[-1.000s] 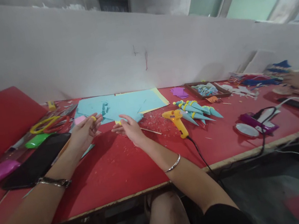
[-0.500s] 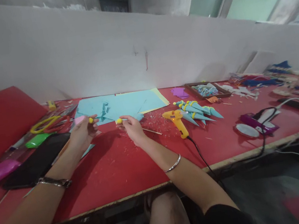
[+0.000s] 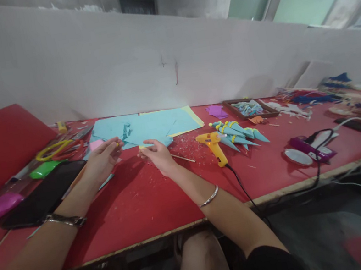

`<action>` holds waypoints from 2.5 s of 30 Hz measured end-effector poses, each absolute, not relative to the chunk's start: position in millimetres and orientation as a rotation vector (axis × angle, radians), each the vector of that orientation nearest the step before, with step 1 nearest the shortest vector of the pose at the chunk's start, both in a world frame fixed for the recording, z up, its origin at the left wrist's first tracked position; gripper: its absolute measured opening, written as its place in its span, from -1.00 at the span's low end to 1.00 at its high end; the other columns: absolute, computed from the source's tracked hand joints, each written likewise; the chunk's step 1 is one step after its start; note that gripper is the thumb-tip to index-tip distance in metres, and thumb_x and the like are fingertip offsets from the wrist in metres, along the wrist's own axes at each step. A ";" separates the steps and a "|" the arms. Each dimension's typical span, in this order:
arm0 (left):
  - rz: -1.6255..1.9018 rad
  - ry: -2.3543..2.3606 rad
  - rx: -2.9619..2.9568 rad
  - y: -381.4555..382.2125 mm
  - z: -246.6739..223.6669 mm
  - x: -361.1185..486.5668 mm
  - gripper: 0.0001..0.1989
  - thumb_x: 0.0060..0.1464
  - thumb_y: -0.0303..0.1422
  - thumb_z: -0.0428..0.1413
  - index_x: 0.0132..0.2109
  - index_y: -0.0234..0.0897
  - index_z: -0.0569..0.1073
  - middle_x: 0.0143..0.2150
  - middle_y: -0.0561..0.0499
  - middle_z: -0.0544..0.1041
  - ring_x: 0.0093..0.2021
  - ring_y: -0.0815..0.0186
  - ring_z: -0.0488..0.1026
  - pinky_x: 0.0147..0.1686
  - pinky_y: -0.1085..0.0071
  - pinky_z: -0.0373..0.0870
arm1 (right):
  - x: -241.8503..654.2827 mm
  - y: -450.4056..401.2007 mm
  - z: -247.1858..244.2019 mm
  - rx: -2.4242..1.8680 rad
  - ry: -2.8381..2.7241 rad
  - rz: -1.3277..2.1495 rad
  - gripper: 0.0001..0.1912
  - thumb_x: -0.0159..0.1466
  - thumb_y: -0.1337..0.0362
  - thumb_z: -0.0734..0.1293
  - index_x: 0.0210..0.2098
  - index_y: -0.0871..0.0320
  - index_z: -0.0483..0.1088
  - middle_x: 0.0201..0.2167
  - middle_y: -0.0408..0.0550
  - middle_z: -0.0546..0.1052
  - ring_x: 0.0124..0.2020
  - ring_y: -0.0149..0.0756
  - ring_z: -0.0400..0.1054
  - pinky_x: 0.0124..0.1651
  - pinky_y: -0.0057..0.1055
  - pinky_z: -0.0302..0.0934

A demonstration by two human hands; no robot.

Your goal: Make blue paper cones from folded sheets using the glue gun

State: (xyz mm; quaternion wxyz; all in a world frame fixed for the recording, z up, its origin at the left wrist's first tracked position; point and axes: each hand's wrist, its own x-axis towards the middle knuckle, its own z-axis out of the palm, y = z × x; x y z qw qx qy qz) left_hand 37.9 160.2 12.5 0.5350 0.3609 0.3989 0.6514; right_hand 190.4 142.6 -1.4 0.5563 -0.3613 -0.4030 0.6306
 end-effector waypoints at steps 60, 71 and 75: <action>0.591 1.779 2.700 161.6 -17.6 27.2 -0.58 -0.04 -0.60 -0.18 -0.16 -0.14 0.44 -0.02 -0.09 0.38 -0.01 0.11 0.25 -0.05 0.09 0.10 | 222.2 167.5 -8.0 -1.510 -1.929 0.231 -0.55 0.06 0.60 0.05 -0.17 0.21 0.39 -0.15 0.05 0.26 -0.09 -0.28 0.17 -0.01 -0.36 0.10; 0.660 1.712 2.608 159.1 -11.1 33.9 -0.71 0.03 -0.39 -0.10 -0.18 -0.16 0.47 -0.04 -0.09 0.38 -0.01 0.10 0.23 -0.07 0.12 0.14 | 224.6 159.2 -0.9 -1.540 -2.413 -0.361 -0.73 0.17 0.52 0.14 -0.36 0.24 0.45 -0.16 0.21 0.31 -0.08 -0.07 0.13 -0.14 -0.21 0.18; 0.783 1.582 2.466 157.4 -6.6 38.1 -0.71 0.05 -0.23 -0.09 -0.26 -0.17 0.50 -0.10 -0.06 0.43 -0.04 0.12 0.24 -0.03 0.13 0.10 | 220.8 159.4 0.0 -1.500 -2.446 -0.384 -0.77 0.19 0.48 0.16 -0.32 0.27 0.45 -0.16 0.21 0.31 -0.08 -0.11 0.12 -0.10 -0.25 0.16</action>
